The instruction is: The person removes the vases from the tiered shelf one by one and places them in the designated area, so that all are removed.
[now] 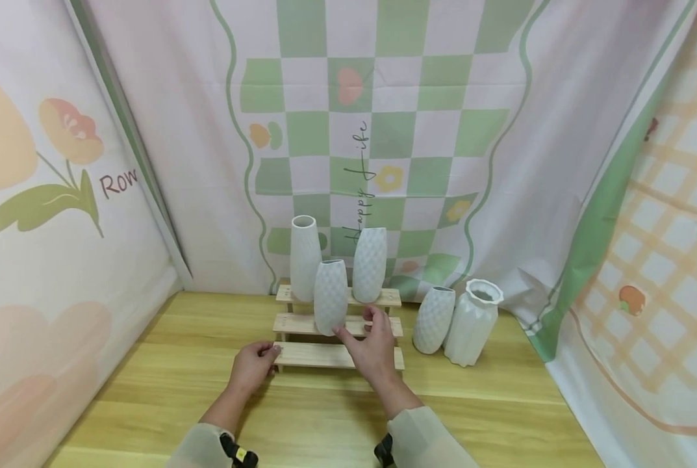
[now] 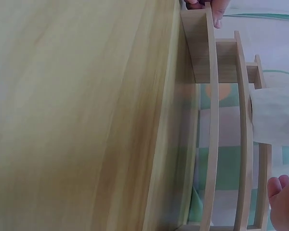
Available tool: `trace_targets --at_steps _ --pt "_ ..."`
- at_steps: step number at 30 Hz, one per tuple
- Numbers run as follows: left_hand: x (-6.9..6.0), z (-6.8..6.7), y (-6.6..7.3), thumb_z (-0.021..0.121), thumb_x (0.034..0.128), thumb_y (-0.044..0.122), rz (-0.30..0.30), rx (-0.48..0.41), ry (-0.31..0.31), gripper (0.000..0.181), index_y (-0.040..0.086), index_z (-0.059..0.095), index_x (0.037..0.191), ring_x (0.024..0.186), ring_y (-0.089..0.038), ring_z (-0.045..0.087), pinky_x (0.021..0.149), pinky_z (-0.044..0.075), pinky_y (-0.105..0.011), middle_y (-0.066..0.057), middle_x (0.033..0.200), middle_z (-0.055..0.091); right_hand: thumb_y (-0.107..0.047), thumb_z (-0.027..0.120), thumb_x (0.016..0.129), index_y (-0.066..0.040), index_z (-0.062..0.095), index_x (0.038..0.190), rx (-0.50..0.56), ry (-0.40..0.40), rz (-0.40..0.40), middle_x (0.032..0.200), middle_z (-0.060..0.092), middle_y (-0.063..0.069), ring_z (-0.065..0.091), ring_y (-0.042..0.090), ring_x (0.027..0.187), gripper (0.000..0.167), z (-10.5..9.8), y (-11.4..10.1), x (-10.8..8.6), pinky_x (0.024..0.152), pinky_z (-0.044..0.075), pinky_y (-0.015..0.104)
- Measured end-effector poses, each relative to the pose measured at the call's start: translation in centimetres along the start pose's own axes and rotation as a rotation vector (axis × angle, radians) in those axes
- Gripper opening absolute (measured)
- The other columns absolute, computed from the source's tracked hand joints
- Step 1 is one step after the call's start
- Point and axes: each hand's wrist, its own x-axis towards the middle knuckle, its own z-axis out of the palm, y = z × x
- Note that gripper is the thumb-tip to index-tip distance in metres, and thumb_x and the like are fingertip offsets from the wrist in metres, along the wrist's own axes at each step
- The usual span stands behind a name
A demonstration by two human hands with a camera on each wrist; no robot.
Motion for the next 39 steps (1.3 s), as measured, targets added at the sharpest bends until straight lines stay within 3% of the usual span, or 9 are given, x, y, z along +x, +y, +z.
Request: trace_targets --at_steps 10,16,23,39 --pt "-0.1 -0.1 0.0 0.070 0.1006 0.025 -0.008 -0.008 -0.015 0.039 -0.007 0.069 0.123 0.065 -0.016 0.068 0.061 0.059 -0.031 -0.011 0.096 0.073 -0.048 0.088 0.082 -0.004 0.041 0.153 0.037 -0.073 0.010 0.148 0.048 0.013 0.052 0.032 0.132 0.097 1.4 -0.9 0.9 0.108 0.050 0.047" --pt "-0.1 -0.1 0.1 0.070 0.1009 0.026 -0.015 -0.004 -0.021 0.039 -0.006 0.069 0.124 0.065 -0.016 0.067 0.061 0.059 -0.031 -0.011 0.096 0.073 -0.052 0.087 0.081 -0.007 0.038 0.156 0.042 -0.098 0.014 0.153 0.046 0.014 0.050 0.032 0.137 0.100 1.9 -1.4 1.5 0.112 0.047 0.047" --pt "0.0 -0.1 -0.1 0.070 0.1008 0.026 -0.013 -0.009 -0.021 0.040 -0.007 0.069 0.124 0.065 -0.016 0.067 0.062 0.058 -0.032 -0.010 0.095 0.073 -0.045 0.090 0.081 -0.010 0.042 0.154 0.022 -0.092 -0.009 0.150 0.050 0.011 0.051 0.031 0.136 0.094 2.4 -1.8 2.0 0.111 0.048 0.049" --pt "0.1 0.1 -0.1 0.070 0.1009 0.027 -0.035 0.000 -0.020 0.041 -0.006 0.068 0.125 0.067 -0.017 0.067 0.060 0.058 -0.030 -0.010 0.095 0.072 -0.049 0.088 0.081 -0.018 0.048 0.149 0.008 -0.077 0.001 0.141 0.056 0.007 0.057 0.029 0.129 0.084 3.3 -2.4 2.4 0.105 0.052 0.049"
